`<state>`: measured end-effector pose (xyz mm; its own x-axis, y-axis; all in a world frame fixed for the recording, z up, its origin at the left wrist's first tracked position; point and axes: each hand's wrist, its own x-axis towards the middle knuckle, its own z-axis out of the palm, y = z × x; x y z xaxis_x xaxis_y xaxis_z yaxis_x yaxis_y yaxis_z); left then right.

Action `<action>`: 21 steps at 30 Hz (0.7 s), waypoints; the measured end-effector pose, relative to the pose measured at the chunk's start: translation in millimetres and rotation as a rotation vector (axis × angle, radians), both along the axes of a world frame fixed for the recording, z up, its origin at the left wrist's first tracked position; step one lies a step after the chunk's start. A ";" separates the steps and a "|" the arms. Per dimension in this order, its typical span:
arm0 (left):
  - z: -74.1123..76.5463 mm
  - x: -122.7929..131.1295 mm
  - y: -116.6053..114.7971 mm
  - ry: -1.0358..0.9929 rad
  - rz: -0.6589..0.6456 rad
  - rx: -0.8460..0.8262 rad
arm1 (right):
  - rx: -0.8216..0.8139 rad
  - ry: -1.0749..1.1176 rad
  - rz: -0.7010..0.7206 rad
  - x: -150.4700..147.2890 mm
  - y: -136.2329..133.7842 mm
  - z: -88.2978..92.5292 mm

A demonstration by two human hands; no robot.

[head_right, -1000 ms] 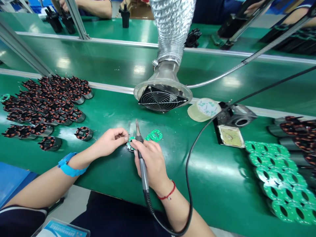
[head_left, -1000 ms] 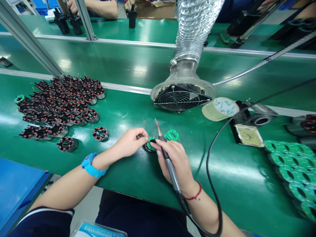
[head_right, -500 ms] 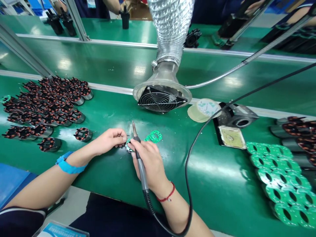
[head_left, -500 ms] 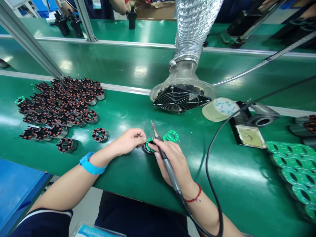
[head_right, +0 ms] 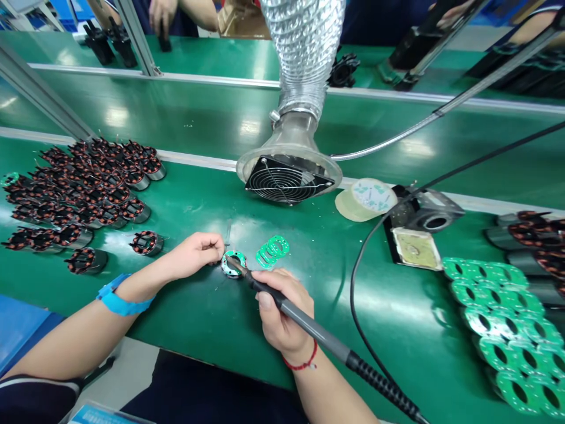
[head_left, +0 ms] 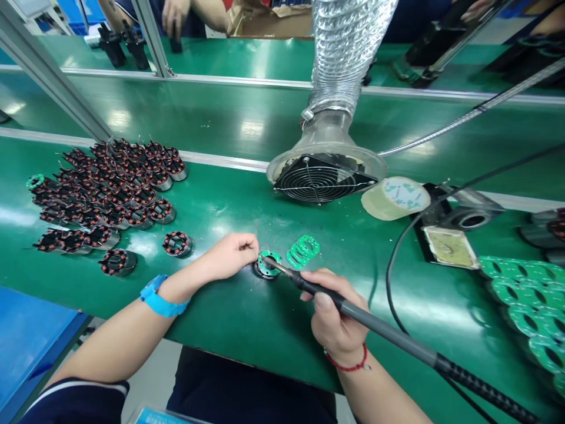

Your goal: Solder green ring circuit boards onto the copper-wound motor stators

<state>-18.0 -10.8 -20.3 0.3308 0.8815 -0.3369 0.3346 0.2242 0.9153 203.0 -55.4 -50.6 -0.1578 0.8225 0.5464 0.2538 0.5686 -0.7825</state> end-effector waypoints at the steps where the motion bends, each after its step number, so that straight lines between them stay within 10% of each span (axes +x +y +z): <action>1: 0.3 0.1 0.0 0.007 -0.002 0.001 | 0.001 -0.001 -0.001 0.2 0.0 0.3; 21: -1.0 1.7 -4.6 0.091 0.029 0.013 | 0.024 -0.047 0.010 0.9 3.4 8.6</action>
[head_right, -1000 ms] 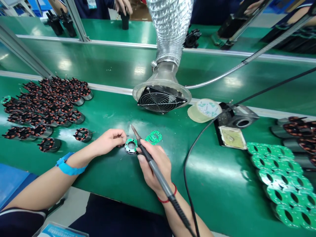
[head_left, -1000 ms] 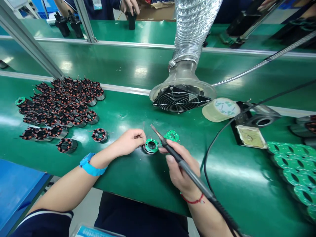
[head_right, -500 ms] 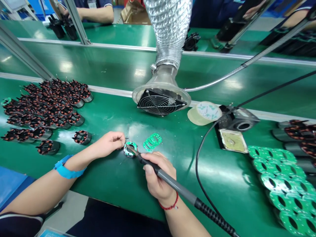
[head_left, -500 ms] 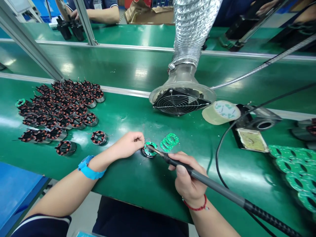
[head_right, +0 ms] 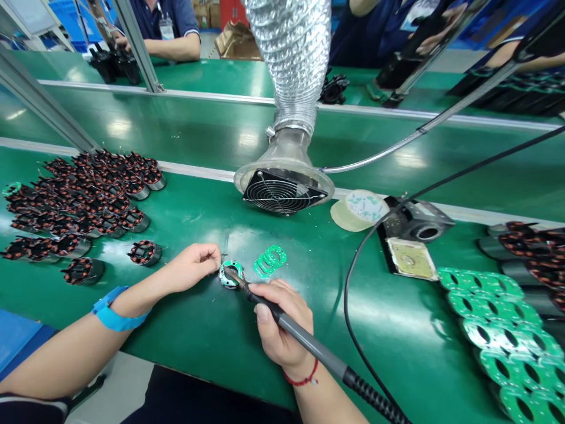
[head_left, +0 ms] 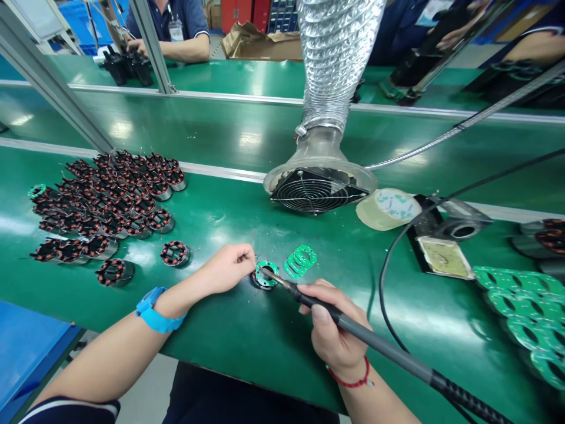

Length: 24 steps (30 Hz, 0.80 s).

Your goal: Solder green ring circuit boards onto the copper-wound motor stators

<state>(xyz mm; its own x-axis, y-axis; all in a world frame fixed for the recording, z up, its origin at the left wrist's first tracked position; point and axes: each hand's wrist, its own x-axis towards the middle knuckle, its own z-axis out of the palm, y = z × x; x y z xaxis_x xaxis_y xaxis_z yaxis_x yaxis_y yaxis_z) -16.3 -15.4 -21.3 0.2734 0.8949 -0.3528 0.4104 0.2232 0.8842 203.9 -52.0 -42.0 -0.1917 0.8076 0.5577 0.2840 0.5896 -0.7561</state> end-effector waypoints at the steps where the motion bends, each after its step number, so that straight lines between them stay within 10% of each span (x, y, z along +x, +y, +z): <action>1: -0.5 0.1 0.0 0.006 0.000 0.001 | 0.006 0.000 -0.002 -0.1 -0.3 -0.7; 20: 8.4 8.5 -8.4 0.246 0.008 0.211 | 0.058 -0.449 0.101 -28.6 13.0 -2.4; 24: 10.1 -2.4 -14.0 0.192 -0.182 0.147 | 0.056 -0.427 -0.030 -21.7 17.3 -7.8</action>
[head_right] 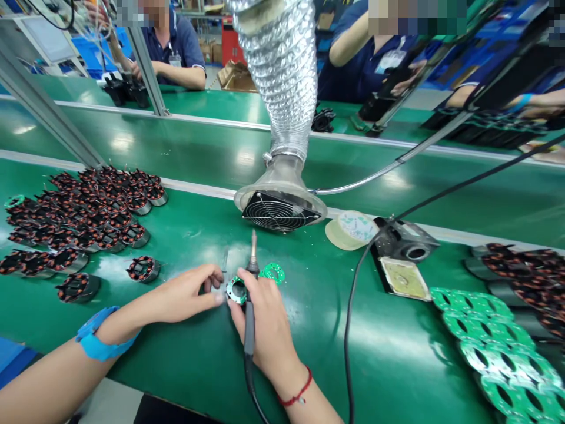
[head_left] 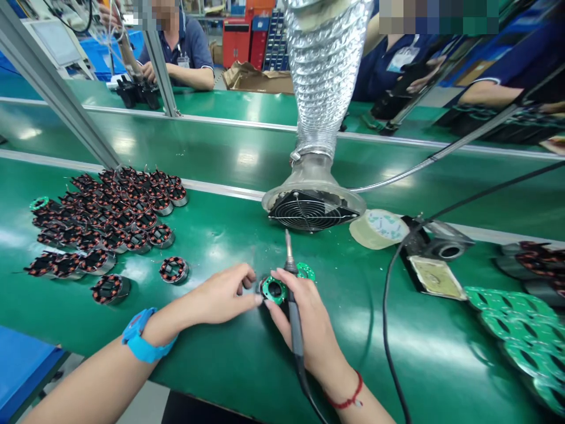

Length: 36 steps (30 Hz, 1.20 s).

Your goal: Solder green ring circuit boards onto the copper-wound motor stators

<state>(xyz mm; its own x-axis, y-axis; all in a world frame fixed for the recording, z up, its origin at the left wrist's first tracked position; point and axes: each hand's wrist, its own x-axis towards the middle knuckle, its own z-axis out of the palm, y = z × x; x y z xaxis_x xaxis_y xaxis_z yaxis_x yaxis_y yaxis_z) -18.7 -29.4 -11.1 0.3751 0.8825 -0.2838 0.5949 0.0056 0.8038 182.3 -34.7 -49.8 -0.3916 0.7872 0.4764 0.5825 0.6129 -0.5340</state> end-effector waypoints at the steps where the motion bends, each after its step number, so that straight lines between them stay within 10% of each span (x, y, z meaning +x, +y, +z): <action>1: 0.3 -1.5 -1.1 0.034 -0.075 0.025 | -0.003 0.016 -0.021 2.3 1.0 -1.1; 7: 1.2 2.3 1.3 0.067 0.011 0.252 | -0.040 0.069 0.006 5.9 0.4 -6.0; 19: -3.1 6.7 4.1 -0.274 0.171 -0.093 | 0.181 -0.002 0.136 -6.3 -9.5 7.9; 28: -5.1 1.7 2.9 -0.201 0.196 -0.030 | 0.081 0.009 0.109 -8.4 -10.7 12.0; 36: -8.9 -2.5 6.8 -0.467 0.276 -0.300 | 0.046 0.164 0.060 2.7 -7.6 10.3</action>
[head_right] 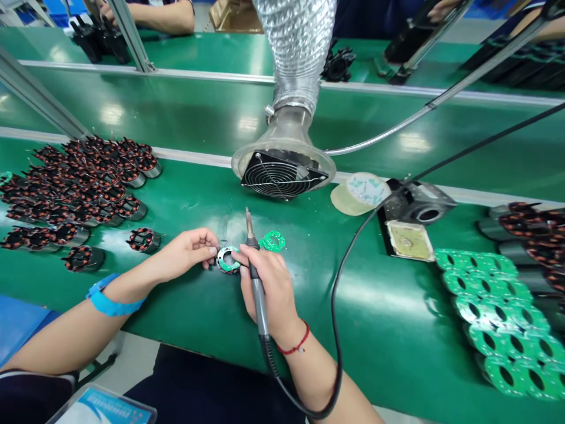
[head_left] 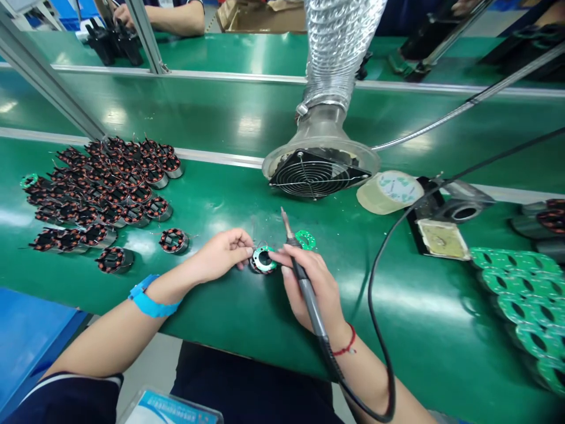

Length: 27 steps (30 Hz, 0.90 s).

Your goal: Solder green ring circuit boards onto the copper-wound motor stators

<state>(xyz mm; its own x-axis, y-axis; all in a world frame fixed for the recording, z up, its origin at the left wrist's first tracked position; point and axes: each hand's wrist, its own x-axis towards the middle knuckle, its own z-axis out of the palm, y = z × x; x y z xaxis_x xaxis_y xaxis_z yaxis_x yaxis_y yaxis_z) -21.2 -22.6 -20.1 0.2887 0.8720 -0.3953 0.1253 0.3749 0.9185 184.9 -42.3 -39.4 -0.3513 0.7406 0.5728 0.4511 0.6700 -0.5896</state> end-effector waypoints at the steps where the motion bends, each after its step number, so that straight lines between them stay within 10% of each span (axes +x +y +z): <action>1: -0.4 -1.0 0.8 -0.016 -0.010 -0.017 | -0.006 0.007 0.003 1.5 0.1 0.6; 27: 8.3 6.0 9.8 0.036 -0.034 -0.215 | -0.098 0.347 0.029 20.6 -17.5 -6.7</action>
